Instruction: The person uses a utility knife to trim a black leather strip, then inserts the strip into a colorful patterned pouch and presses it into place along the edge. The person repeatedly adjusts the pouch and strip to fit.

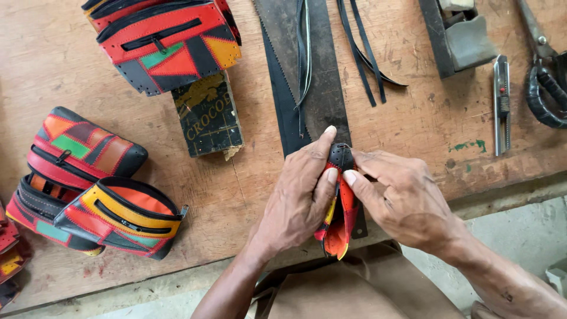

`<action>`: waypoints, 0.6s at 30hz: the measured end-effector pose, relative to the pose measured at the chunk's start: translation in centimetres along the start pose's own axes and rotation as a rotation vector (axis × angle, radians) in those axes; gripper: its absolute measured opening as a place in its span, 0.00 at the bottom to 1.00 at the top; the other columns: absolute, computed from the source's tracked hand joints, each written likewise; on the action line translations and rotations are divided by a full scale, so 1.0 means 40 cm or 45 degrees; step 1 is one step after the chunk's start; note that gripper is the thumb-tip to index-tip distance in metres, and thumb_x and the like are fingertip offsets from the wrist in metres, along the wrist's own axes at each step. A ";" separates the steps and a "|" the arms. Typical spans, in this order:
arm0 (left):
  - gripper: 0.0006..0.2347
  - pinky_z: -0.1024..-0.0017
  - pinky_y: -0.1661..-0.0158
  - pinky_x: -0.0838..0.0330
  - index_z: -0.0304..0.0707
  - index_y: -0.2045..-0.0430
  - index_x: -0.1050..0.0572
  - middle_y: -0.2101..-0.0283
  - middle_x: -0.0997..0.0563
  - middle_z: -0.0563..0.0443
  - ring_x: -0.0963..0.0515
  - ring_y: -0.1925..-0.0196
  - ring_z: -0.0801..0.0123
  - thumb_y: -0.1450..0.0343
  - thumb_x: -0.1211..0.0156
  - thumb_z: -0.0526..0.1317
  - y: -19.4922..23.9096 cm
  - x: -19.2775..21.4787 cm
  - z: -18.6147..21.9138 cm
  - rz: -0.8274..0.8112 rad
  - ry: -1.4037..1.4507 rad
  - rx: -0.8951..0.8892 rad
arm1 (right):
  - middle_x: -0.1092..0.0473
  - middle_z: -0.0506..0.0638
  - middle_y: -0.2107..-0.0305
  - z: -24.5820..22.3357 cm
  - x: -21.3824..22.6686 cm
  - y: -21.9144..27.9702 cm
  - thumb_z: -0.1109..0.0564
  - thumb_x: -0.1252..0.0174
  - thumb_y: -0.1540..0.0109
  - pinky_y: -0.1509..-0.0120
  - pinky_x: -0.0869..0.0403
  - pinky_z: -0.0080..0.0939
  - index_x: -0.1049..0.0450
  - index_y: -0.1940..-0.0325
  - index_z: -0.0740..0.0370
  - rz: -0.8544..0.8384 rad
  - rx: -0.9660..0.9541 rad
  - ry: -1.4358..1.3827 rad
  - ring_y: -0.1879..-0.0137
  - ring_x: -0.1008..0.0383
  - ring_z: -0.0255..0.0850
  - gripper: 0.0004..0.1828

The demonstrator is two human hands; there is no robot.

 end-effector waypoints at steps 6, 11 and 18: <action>0.23 0.60 0.31 0.36 0.29 0.29 0.42 0.33 0.28 0.34 0.29 0.31 0.47 0.21 0.48 0.35 -0.007 0.009 0.007 0.025 -0.112 -0.174 | 0.22 0.61 0.66 0.017 -0.008 -0.002 0.59 0.41 0.38 0.57 0.24 0.44 0.23 0.48 0.69 0.025 0.051 0.106 0.62 0.21 0.52 0.16; 0.17 0.66 0.46 0.26 0.29 0.44 0.30 0.52 0.22 0.41 0.21 0.49 0.59 0.27 0.40 0.34 -0.005 0.021 0.011 0.236 0.075 0.035 | 0.21 0.57 0.51 0.050 0.002 0.000 0.56 0.42 0.36 0.48 0.21 0.39 0.25 0.43 0.70 -0.081 0.072 -0.347 0.51 0.19 0.42 0.20; 0.10 0.71 0.61 0.29 0.33 0.66 0.33 0.65 0.30 0.49 0.28 0.64 0.70 0.30 0.35 0.33 0.052 0.064 0.030 0.637 0.034 0.135 | 0.26 0.58 0.49 0.113 0.060 0.028 0.50 0.47 0.33 0.46 0.23 0.42 0.33 0.32 0.70 0.019 -0.263 -0.736 0.48 0.25 0.43 0.29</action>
Point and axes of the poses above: each hand's wrist, its own y-axis away from the middle knuckle, its own x-axis out of the back of the hand, z = x × y, the point moved 2 cm from there along -y, towards the middle knuckle
